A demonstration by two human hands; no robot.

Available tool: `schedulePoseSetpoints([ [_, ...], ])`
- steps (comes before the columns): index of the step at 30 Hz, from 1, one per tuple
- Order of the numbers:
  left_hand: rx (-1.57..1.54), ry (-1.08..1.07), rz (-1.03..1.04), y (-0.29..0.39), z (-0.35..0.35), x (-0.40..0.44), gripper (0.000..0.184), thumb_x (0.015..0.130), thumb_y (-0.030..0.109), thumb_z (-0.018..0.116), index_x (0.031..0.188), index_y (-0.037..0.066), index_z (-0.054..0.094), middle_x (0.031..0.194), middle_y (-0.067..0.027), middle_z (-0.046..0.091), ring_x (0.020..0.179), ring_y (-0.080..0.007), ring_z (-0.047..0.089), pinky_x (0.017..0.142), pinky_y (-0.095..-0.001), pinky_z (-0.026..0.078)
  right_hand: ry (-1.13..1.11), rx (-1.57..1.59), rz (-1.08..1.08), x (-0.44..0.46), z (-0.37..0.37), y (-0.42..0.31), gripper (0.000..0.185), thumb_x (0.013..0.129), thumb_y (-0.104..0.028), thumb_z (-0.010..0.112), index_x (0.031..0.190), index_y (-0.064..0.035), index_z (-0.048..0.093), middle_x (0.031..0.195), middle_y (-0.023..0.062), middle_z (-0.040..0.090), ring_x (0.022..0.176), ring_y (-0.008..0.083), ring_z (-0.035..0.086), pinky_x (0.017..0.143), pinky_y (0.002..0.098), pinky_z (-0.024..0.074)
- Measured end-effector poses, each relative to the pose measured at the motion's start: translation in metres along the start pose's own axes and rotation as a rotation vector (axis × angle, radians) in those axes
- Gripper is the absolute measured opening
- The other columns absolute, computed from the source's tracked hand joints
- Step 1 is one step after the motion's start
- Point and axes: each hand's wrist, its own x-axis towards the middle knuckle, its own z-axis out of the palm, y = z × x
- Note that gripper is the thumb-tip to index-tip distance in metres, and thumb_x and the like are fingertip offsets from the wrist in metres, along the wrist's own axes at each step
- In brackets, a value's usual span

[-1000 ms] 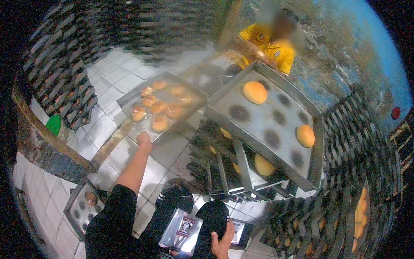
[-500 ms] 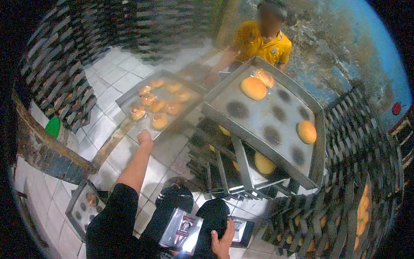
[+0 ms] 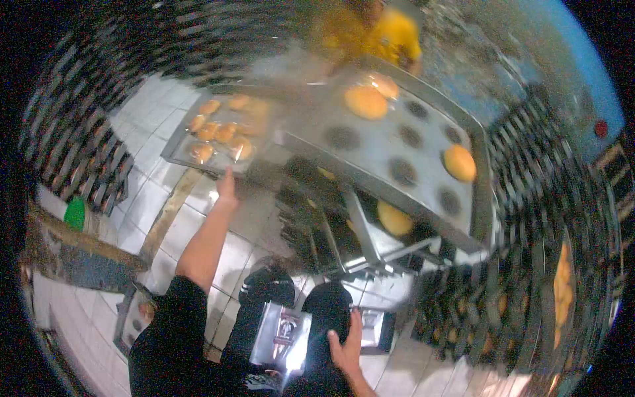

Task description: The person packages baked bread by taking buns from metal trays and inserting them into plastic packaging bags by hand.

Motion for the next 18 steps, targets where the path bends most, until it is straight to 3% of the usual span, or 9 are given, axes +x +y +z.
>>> schedulePoseSetpoints([
  [2,0.073,-0.226,0.087,0.060,-0.024,-0.108,0.085,0.095,0.056,0.065,0.153,0.000,0.036,0.144,-0.0237,0.053,0.131,-0.0302,0.054,0.106,-0.0412,0.047,0.066,0.096,0.083,0.001,-0.004,0.019,0.073,0.097,-0.021,0.063,0.157,0.0015,0.028,0.161,0.0221,0.032,0.151,0.0338,0.031,0.120,0.0435,0.0329],
  [3,0.052,-0.357,0.269,0.061,-0.043,-0.153,0.082,0.097,0.052,0.064,0.155,0.002,0.035,0.148,-0.0228,0.049,0.136,-0.0294,0.049,0.110,-0.0410,0.042,0.112,0.319,0.230,0.005,-0.007,0.031,0.071,0.099,-0.017,0.063,0.158,-0.0011,0.028,0.157,0.0205,0.041,0.138,0.0317,0.049,0.110,0.0406,0.0441],
  [4,0.027,-0.491,0.442,0.055,-0.070,-0.195,0.079,0.099,0.049,0.064,0.156,0.003,0.034,0.152,-0.0220,0.045,0.142,-0.0285,0.044,0.115,-0.0407,0.038,0.206,0.394,0.322,0.007,0.006,0.108,0.053,0.101,-0.029,0.063,0.144,-0.0011,0.052,0.135,0.0163,0.063,0.123,0.0264,0.060,0.105,0.0385,0.0481],
  [5,0.086,-0.606,0.531,0.054,-0.097,-0.250,0.076,0.098,0.041,0.067,0.155,0.002,0.037,0.155,-0.0190,0.044,0.145,-0.0291,0.040,0.118,-0.0407,0.033,0.003,0.412,0.552,0.015,-0.024,0.099,0.042,0.102,-0.032,0.061,0.129,-0.0004,0.064,0.124,0.0173,0.069,0.118,0.0297,0.064,0.103,0.0400,0.0491],
  [7,0.473,-0.810,0.705,0.046,-0.154,-0.351,0.070,0.087,0.032,0.077,0.148,0.009,0.051,0.157,-0.0184,0.044,0.147,-0.0340,0.039,0.117,-0.0487,0.034,0.054,-0.797,0.053,0.012,-0.050,0.051,0.031,0.097,-0.031,0.065,0.112,-0.0040,0.071,0.116,0.0221,0.067,0.126,0.0448,0.054,0.105,0.0483,0.0462],
  [8,0.749,-0.846,0.906,0.037,-0.171,-0.387,0.063,0.090,0.027,0.073,0.146,0.009,0.054,0.157,-0.0201,0.043,0.148,-0.0388,0.035,0.119,-0.0514,0.031,0.177,-0.688,-0.158,0.015,-0.060,0.032,0.028,0.093,-0.026,0.069,0.111,-0.0046,0.072,0.121,0.0203,0.065,0.130,0.0475,0.050,0.106,0.0496,0.0448],
  [10,1.153,-0.864,1.141,0.006,-0.212,-0.423,0.049,0.090,0.020,0.071,0.138,0.013,0.065,0.155,-0.0248,0.042,0.148,-0.0500,0.028,0.120,-0.0593,0.027,0.072,-0.216,-0.153,0.014,-0.065,-0.019,0.029,0.088,-0.016,0.074,0.114,-0.0035,0.070,0.125,0.0183,0.064,0.124,0.0408,0.056,0.105,0.0476,0.0460],
  [15,1.059,-0.825,1.402,-0.013,-0.241,-0.432,0.038,0.087,0.017,0.073,0.125,0.014,0.073,0.156,-0.0224,0.042,0.149,-0.0504,0.027,0.112,-0.0595,0.037,-0.115,-0.241,-0.557,-0.019,-0.035,-0.097,0.041,0.080,-0.016,0.080,0.117,-0.0047,0.067,0.121,0.0142,0.068,0.123,0.0362,0.059,0.110,0.0521,0.0399],
  [18,0.764,-0.996,0.998,0.001,-0.261,-0.448,0.048,0.092,0.016,0.071,0.138,0.010,0.061,0.154,-0.0220,0.044,0.144,-0.0423,0.036,0.110,-0.0520,0.042,-0.339,-0.297,-0.570,-0.021,-0.034,-0.099,0.037,0.075,-0.012,0.080,0.110,-0.0068,0.069,0.109,0.0121,0.070,0.112,0.0371,0.062,0.106,0.0515,0.0421],
])
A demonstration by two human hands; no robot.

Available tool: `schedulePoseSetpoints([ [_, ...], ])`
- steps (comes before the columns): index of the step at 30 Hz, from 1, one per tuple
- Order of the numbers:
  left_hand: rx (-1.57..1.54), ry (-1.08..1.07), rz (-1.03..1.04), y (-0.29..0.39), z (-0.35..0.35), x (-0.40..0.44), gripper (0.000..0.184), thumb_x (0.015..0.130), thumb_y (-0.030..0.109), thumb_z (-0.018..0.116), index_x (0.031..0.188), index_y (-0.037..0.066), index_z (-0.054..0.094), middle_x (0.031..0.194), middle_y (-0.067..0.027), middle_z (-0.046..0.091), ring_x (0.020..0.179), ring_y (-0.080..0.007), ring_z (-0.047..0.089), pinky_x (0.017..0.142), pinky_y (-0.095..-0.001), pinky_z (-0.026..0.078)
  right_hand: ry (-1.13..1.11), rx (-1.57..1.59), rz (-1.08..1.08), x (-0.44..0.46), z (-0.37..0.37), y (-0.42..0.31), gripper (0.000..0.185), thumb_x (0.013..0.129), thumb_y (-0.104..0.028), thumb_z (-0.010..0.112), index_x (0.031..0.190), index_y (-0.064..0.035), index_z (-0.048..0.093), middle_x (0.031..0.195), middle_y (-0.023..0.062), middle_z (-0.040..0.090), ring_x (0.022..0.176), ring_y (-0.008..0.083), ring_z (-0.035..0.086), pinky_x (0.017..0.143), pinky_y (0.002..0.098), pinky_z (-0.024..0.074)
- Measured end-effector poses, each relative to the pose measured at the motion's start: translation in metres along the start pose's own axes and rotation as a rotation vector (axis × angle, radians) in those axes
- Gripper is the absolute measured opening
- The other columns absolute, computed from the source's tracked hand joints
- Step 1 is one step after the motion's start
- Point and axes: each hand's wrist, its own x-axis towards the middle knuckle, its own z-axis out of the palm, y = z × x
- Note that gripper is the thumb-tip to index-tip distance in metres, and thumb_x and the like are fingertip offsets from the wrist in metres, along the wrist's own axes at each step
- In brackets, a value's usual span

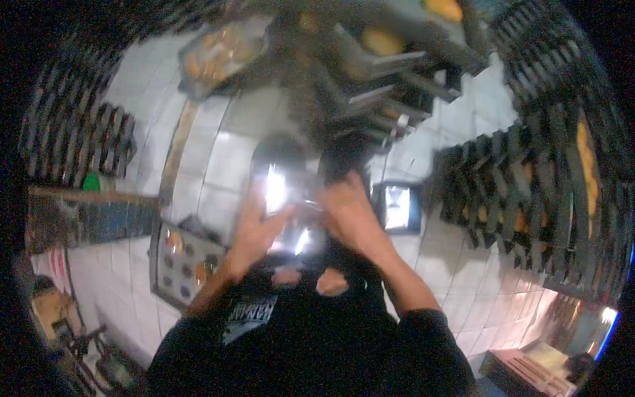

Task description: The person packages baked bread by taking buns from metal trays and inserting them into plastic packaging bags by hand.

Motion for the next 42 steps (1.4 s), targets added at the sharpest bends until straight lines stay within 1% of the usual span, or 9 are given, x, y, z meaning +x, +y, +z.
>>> schedulePoseSetpoints([
  [3,-1.072,-0.133,-0.471,-0.006,0.005,0.018,0.054,0.102,0.015,0.063,0.151,0.003,0.045,0.147,-0.0154,0.054,0.130,-0.0250,0.056,0.103,-0.0383,0.052,-0.045,0.180,-0.172,0.013,-0.043,0.001,0.022,0.078,-0.008,0.077,0.099,-0.0062,0.071,0.101,0.0129,0.067,0.103,0.0336,0.064,0.090,0.0436,0.0531],
  [7,-0.802,-0.178,-0.468,-0.019,-0.018,0.050,0.023,0.102,0.016,0.062,0.095,-0.005,0.069,0.081,-0.0135,0.073,0.072,-0.0190,0.071,0.068,-0.0337,0.058,0.276,-0.069,-0.461,0.101,-0.168,0.028,0.032,0.088,-0.014,0.077,0.118,-0.0060,0.068,0.114,0.0127,0.068,0.107,0.0312,0.066,0.093,0.0413,0.0541],
  [10,-1.023,0.031,-0.569,-0.034,-0.010,0.072,0.021,0.103,0.015,0.058,0.095,-0.003,0.062,0.082,-0.0162,0.072,0.072,-0.0229,0.072,0.068,-0.0360,0.060,0.499,-0.063,0.033,0.184,-0.288,0.101,0.031,0.103,-0.028,0.061,0.122,-0.0043,0.068,0.110,0.0170,0.072,0.099,0.0197,0.067,0.086,0.0358,0.0541],
  [14,-1.168,0.084,-0.636,-0.048,0.020,0.071,0.021,0.105,0.017,0.057,0.100,-0.003,0.061,0.088,-0.0169,0.073,0.076,-0.0241,0.074,0.071,-0.0349,0.061,0.314,-0.478,0.374,0.251,-0.355,0.228,0.056,0.105,-0.050,0.046,0.124,-0.0015,0.067,0.119,0.0284,0.069,0.112,0.0412,0.066,0.094,0.0490,0.0503],
  [20,-1.026,0.190,-0.614,-0.045,0.017,0.077,0.027,0.105,0.022,0.059,0.101,-0.003,0.066,0.090,-0.0124,0.074,0.076,-0.0197,0.072,0.072,-0.0327,0.058,0.330,-0.270,0.737,0.269,-0.355,0.304,0.102,0.064,-0.078,0.080,0.118,0.0077,0.069,0.105,0.0230,0.075,0.101,0.0304,0.073,0.086,0.0415,0.0563],
  [23,-1.197,0.277,-0.740,-0.040,0.018,0.086,0.025,0.105,0.021,0.055,0.113,-0.002,0.061,0.102,-0.0159,0.073,0.087,-0.0233,0.073,0.075,-0.0359,0.060,0.363,-0.050,0.405,0.252,-0.319,0.255,0.073,0.073,-0.033,0.089,0.134,-0.0040,0.062,0.120,0.0147,0.071,0.108,0.0248,0.067,0.096,0.0381,0.0524],
  [30,-1.529,0.440,-0.608,-0.061,-0.008,0.146,0.022,0.106,0.026,0.056,0.107,0.004,0.059,0.115,-0.0185,0.071,0.108,-0.0317,0.070,0.089,-0.0473,0.058,0.543,0.619,0.037,0.165,-0.234,0.041,0.061,0.083,-0.026,0.084,0.131,0.0004,0.057,0.120,0.0123,0.068,0.106,0.0200,0.068,0.096,0.0359,0.0535],
  [36,-1.618,0.326,-0.743,-0.056,-0.005,0.185,0.032,0.100,0.033,0.065,0.113,0.003,0.063,0.115,-0.0159,0.069,0.107,-0.0279,0.069,0.094,-0.0447,0.056,0.425,0.018,-0.341,0.093,-0.026,-0.003,0.056,0.067,0.009,0.081,0.116,-0.0022,0.058,0.121,0.0184,0.062,0.117,0.0383,0.061,0.098,0.0433,0.0532],
  [42,-1.795,0.250,-0.656,0.001,-0.011,0.161,0.043,0.102,0.041,0.056,0.121,0.003,0.063,0.117,-0.0113,0.070,0.107,-0.0247,0.068,0.096,-0.0432,0.054,0.577,-0.095,-0.296,0.095,-0.031,-0.009,0.056,0.067,0.002,0.082,0.119,-0.0046,0.060,0.119,0.0158,0.064,0.117,0.0355,0.062,0.106,0.0521,0.0467],
])
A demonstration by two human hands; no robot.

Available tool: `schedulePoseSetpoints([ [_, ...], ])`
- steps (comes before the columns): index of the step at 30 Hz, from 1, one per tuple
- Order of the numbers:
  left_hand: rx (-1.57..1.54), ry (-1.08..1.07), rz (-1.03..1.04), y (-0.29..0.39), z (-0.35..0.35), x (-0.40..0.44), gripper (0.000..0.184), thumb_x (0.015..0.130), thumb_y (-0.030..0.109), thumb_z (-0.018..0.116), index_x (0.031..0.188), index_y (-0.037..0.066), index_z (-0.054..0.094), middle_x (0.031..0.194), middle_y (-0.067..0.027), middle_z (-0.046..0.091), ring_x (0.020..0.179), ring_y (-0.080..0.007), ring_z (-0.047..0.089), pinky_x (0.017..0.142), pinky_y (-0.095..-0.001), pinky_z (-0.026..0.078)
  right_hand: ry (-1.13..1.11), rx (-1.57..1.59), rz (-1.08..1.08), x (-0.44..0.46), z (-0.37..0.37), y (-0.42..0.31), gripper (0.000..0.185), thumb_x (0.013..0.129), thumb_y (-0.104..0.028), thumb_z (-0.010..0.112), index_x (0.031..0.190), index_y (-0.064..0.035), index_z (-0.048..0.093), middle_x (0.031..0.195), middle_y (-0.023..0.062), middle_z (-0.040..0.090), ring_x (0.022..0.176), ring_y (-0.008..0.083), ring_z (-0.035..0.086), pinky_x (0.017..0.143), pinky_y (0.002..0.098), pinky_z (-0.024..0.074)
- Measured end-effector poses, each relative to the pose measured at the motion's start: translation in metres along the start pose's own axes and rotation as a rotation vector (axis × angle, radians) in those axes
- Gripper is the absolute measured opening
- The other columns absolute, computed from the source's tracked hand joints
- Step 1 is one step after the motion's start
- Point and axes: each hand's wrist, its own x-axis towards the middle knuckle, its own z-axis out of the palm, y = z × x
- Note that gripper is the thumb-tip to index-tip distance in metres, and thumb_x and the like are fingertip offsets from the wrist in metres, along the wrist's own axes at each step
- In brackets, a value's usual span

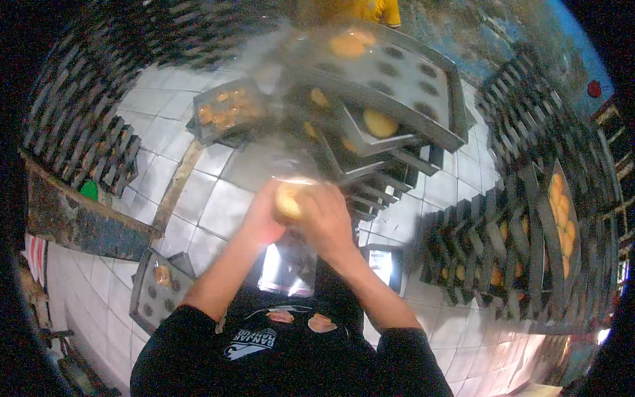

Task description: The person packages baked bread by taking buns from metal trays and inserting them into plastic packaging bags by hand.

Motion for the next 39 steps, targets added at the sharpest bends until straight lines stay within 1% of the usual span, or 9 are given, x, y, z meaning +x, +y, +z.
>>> schedulePoseSetpoints([
  [9,0.112,0.138,0.223,-0.023,-0.025,-0.032,0.050,0.106,0.044,0.048,0.135,0.005,0.057,0.129,-0.0146,0.066,0.121,-0.0276,0.062,0.110,-0.0444,0.045,-0.267,-0.030,0.075,-0.007,0.052,-0.021,0.064,0.081,0.001,0.063,0.144,-0.0004,0.048,0.143,0.0197,0.055,0.140,0.0395,0.046,0.123,0.0599,0.0213],
  [21,-0.247,-0.032,0.254,0.013,-0.021,0.015,0.066,0.104,0.064,0.039,0.136,0.009,0.054,0.135,-0.0127,0.061,0.122,-0.0298,0.061,0.100,-0.0474,0.054,-0.317,0.308,0.019,0.038,0.020,-0.019,0.035,0.079,-0.001,0.072,0.113,-0.0062,0.065,0.112,0.0134,0.068,0.111,0.0336,0.064,0.109,0.0507,0.0423],
  [25,-0.226,-0.029,0.187,0.016,-0.026,0.029,0.074,0.106,0.065,0.029,0.142,0.004,0.050,0.136,-0.0182,0.059,0.126,-0.0377,0.057,0.104,-0.0613,0.050,-0.446,0.516,0.280,0.012,0.036,-0.033,0.013,0.087,-0.004,0.074,0.091,-0.0030,0.061,0.091,0.0105,0.064,0.084,0.0232,0.064,0.075,0.0360,0.0508],
  [27,-0.180,-0.008,0.236,0.028,-0.042,0.035,0.071,0.106,0.063,0.030,0.143,0.005,0.049,0.135,-0.0174,0.059,0.125,-0.0364,0.059,0.102,-0.0591,0.052,-1.014,1.261,0.374,0.005,0.005,-0.054,0.017,0.094,-0.010,0.072,0.086,-0.0038,0.058,0.089,0.0071,0.064,0.082,0.0206,0.061,0.073,0.0345,0.0486],
  [31,-0.259,0.009,0.277,0.042,-0.072,0.027,0.069,0.105,0.063,0.034,0.141,0.007,0.050,0.134,-0.0164,0.060,0.119,-0.0343,0.061,0.098,-0.0560,0.054,-0.777,1.106,0.643,0.009,-0.001,-0.058,0.017,0.091,-0.011,0.077,0.091,-0.0023,0.062,0.095,0.0125,0.066,0.090,0.0135,0.061,0.075,0.0280,0.0516],
  [32,-0.251,-0.029,0.260,0.033,-0.075,0.025,0.068,0.105,0.063,0.035,0.141,0.007,0.051,0.134,-0.0164,0.060,0.119,-0.0343,0.062,0.097,-0.0555,0.054,-0.332,0.760,0.330,0.006,0.026,-0.038,0.018,0.089,-0.011,0.077,0.096,-0.0011,0.063,0.099,0.0104,0.067,0.091,0.0130,0.063,0.072,0.0275,0.0530],
  [34,-0.210,0.052,0.286,0.014,-0.067,0.030,0.066,0.105,0.062,0.035,0.139,0.008,0.052,0.133,-0.0160,0.060,0.117,-0.0337,0.062,0.094,-0.0518,0.056,-0.314,0.611,0.249,0.010,0.047,-0.029,0.016,0.092,-0.010,0.072,0.089,-0.0018,0.059,0.096,0.0070,0.065,0.086,0.0130,0.062,0.069,0.0290,0.0521],
  [37,-0.140,0.164,0.201,0.012,-0.070,0.038,0.064,0.105,0.061,0.034,0.136,0.008,0.054,0.131,-0.0153,0.061,0.116,-0.0329,0.062,0.094,-0.0516,0.056,-0.764,0.851,0.576,0.022,0.012,-0.044,0.024,0.092,-0.008,0.071,0.077,-0.0071,0.052,0.080,0.0051,0.061,0.076,0.0145,0.061,0.067,0.0317,0.0506],
  [39,0.471,0.069,0.598,0.028,-0.081,0.026,0.062,0.106,0.059,0.033,0.133,0.009,0.055,0.129,-0.0147,0.063,0.116,-0.0323,0.063,0.098,-0.0547,0.052,-0.889,1.256,0.664,0.014,-0.009,-0.048,0.030,0.091,-0.006,0.072,0.073,-0.0102,0.048,0.073,0.0044,0.059,0.073,0.0135,0.060,0.067,0.0304,0.0496],
])
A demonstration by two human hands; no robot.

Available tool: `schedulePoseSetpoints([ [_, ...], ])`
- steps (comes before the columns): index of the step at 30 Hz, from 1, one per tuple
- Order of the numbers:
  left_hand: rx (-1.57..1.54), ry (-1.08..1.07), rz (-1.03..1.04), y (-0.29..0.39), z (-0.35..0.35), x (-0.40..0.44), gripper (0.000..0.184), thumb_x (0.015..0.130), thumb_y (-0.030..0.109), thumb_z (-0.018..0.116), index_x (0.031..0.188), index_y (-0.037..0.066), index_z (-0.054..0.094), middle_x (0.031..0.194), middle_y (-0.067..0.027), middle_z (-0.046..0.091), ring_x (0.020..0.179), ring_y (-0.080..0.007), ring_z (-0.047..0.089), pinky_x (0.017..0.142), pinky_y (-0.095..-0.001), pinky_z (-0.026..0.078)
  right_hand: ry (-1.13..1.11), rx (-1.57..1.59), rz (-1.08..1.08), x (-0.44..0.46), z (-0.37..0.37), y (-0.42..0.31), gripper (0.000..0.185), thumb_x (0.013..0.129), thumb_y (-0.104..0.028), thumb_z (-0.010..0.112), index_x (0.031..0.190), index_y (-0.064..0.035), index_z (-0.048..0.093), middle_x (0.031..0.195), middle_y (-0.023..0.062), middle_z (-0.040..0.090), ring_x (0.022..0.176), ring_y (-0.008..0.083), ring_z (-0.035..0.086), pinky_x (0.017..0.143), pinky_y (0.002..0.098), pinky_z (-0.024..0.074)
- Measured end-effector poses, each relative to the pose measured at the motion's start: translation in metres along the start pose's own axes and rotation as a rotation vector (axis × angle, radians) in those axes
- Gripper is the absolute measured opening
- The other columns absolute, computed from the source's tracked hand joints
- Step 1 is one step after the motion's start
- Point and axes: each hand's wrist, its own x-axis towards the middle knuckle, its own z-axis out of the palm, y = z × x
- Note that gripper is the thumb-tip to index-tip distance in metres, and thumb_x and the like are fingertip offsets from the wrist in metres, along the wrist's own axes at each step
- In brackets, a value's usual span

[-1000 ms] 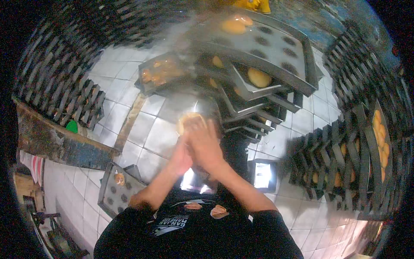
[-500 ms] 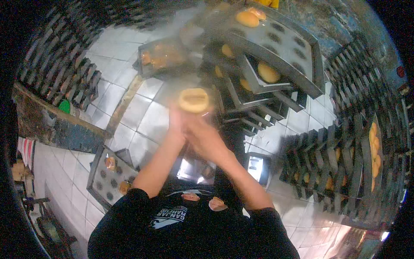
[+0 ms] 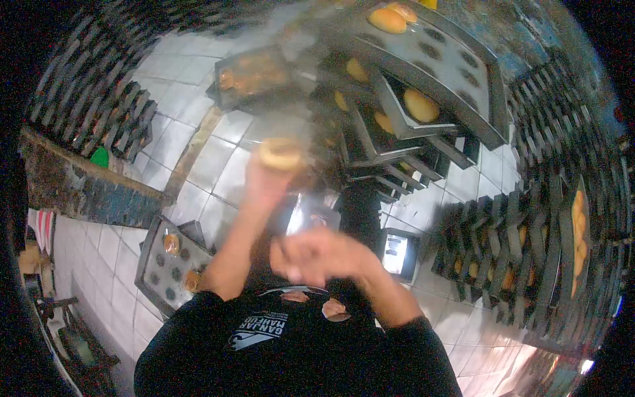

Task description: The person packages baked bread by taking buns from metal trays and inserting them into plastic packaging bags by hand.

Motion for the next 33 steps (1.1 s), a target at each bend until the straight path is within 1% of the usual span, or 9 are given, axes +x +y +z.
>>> schedulePoseSetpoints([
  [2,-0.660,0.167,-0.275,0.006,-0.021,0.006,0.061,0.106,0.059,0.033,0.132,0.009,0.056,0.127,-0.0144,0.064,0.115,-0.0315,0.063,0.098,-0.0553,0.051,0.083,0.024,-0.212,-0.004,0.002,0.018,0.028,0.090,-0.005,0.074,0.077,-0.0090,0.050,0.080,0.0053,0.061,0.078,0.0121,0.061,0.068,0.0279,0.0495],
  [6,-0.593,0.123,-0.293,-0.005,0.015,-0.012,0.060,0.106,0.057,0.035,0.132,0.008,0.056,0.126,-0.0130,0.064,0.113,-0.0291,0.064,0.097,-0.0485,0.054,0.567,-0.618,-0.434,0.040,-0.011,0.048,0.023,0.091,-0.008,0.074,0.093,-0.0002,0.053,0.100,0.0068,0.066,0.086,0.0117,0.062,0.068,0.0257,0.0508],
  [12,-0.509,0.274,-0.271,0.008,0.003,-0.003,0.055,0.108,0.053,0.038,0.133,0.008,0.056,0.128,-0.0130,0.064,0.118,-0.0295,0.063,0.100,-0.0484,0.053,0.051,0.085,-0.048,-0.007,-0.015,0.031,0.021,0.095,-0.014,0.073,0.091,-0.0047,0.054,0.089,0.0068,0.064,0.081,0.0122,0.065,0.069,0.0282,0.0533],
  [15,-0.647,0.033,-0.367,0.026,0.002,-0.034,0.053,0.108,0.052,0.041,0.136,0.008,0.054,0.130,-0.0134,0.064,0.120,-0.0310,0.061,0.102,-0.0488,0.052,0.687,-0.583,-0.352,0.007,-0.024,0.056,0.034,0.086,-0.009,0.079,0.113,-0.0023,0.059,0.107,0.0138,0.064,0.092,0.0220,0.066,0.075,0.0309,0.0556],
  [18,-0.574,-0.058,-0.535,0.033,0.021,-0.069,0.057,0.107,0.052,0.044,0.139,0.006,0.054,0.131,-0.0107,0.064,0.118,-0.0271,0.063,0.101,-0.0429,0.052,0.722,-0.974,-0.676,0.013,-0.010,0.043,0.037,0.080,-0.004,0.081,0.113,-0.0021,0.065,0.115,0.0173,0.062,0.099,0.0338,0.067,0.079,0.0364,0.0575],
  [24,0.166,-0.125,-0.265,0.028,0.012,-0.051,0.051,0.109,0.043,0.047,0.130,-0.001,0.063,0.121,-0.0094,0.068,0.112,-0.0190,0.065,0.099,-0.0333,0.050,0.847,-0.826,-0.363,0.041,-0.058,0.073,0.020,0.099,-0.014,0.064,0.109,0.0021,0.068,0.092,0.0168,0.071,0.078,0.0309,0.071,0.071,0.0340,0.0556],
  [28,0.599,-0.031,0.259,0.019,0.020,-0.039,0.035,0.107,0.030,0.056,0.098,0.001,0.073,0.096,-0.0057,0.071,0.090,-0.0128,0.064,0.083,-0.0296,0.050,0.874,-0.907,-0.394,0.048,-0.058,0.060,0.021,0.099,-0.019,0.064,0.096,0.0021,0.066,0.079,0.0157,0.065,0.068,0.0333,0.064,0.064,0.0380,0.0515],
  [30,0.530,0.094,0.151,0.029,0.033,-0.031,0.035,0.105,0.027,0.060,0.087,-0.001,0.070,0.088,-0.0046,0.070,0.079,-0.0103,0.061,0.073,-0.0274,0.048,0.852,-0.967,-0.510,0.047,-0.058,0.043,0.026,0.099,-0.019,0.064,0.087,0.0031,0.062,0.074,0.0157,0.062,0.062,0.0345,0.058,0.061,0.0400,0.0483],
  [33,0.697,0.179,0.112,0.037,0.024,-0.019,0.036,0.104,0.027,0.061,0.087,-0.003,0.069,0.088,-0.0055,0.069,0.079,-0.0122,0.061,0.071,-0.0284,0.048,0.884,-0.675,-0.258,0.058,-0.083,0.035,0.036,0.102,-0.023,0.060,0.075,-0.0005,0.056,0.060,0.0048,0.046,0.055,0.0156,0.047,0.054,0.0325,0.0385],
])
